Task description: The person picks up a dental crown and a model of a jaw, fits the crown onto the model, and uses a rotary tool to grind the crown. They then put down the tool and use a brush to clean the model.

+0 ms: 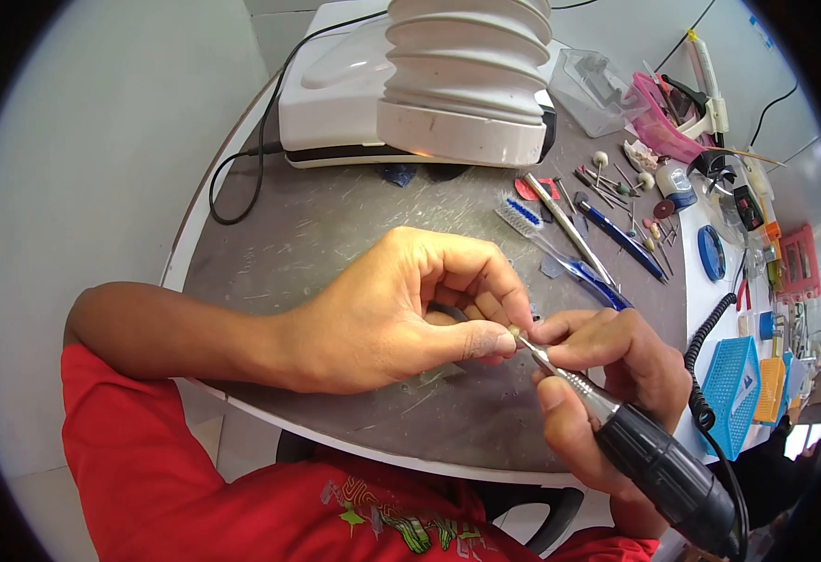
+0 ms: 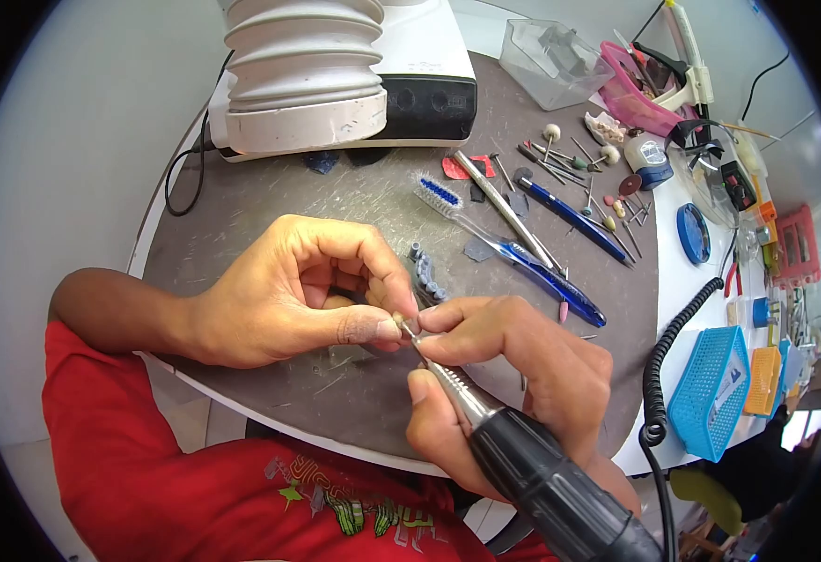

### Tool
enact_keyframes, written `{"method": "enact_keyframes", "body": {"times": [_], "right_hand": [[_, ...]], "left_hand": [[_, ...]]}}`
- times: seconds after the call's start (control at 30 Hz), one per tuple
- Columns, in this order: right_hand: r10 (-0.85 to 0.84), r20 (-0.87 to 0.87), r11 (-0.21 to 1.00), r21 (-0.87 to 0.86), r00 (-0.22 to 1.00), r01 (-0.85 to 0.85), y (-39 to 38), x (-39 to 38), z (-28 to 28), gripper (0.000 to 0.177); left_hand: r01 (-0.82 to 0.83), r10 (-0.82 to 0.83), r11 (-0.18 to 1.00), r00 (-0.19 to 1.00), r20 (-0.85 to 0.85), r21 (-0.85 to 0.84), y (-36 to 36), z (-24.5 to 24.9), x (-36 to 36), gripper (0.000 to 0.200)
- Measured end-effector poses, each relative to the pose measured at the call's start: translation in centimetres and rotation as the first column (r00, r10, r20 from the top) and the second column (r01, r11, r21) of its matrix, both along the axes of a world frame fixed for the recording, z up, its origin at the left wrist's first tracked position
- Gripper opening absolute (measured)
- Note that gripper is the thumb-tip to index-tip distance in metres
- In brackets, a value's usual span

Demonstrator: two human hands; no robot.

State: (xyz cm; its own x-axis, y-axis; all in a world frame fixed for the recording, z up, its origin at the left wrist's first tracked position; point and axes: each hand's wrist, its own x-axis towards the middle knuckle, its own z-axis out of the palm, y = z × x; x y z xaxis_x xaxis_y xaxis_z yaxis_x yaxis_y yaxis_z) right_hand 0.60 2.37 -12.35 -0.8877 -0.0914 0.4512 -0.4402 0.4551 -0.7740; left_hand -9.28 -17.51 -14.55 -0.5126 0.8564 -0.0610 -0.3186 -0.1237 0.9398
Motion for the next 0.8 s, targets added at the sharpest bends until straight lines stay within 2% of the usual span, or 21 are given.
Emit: {"method": "enact_keyframes", "body": {"times": [0.8], "right_hand": [[0.003,0.009,1.000,-0.012,1.000,-0.002,-0.03,-0.21,-0.05,0.021]], "left_hand": [[-0.006,0.006,1.000,1.000,0.009,-0.010,0.02,-0.03,0.02,0.014]]}}
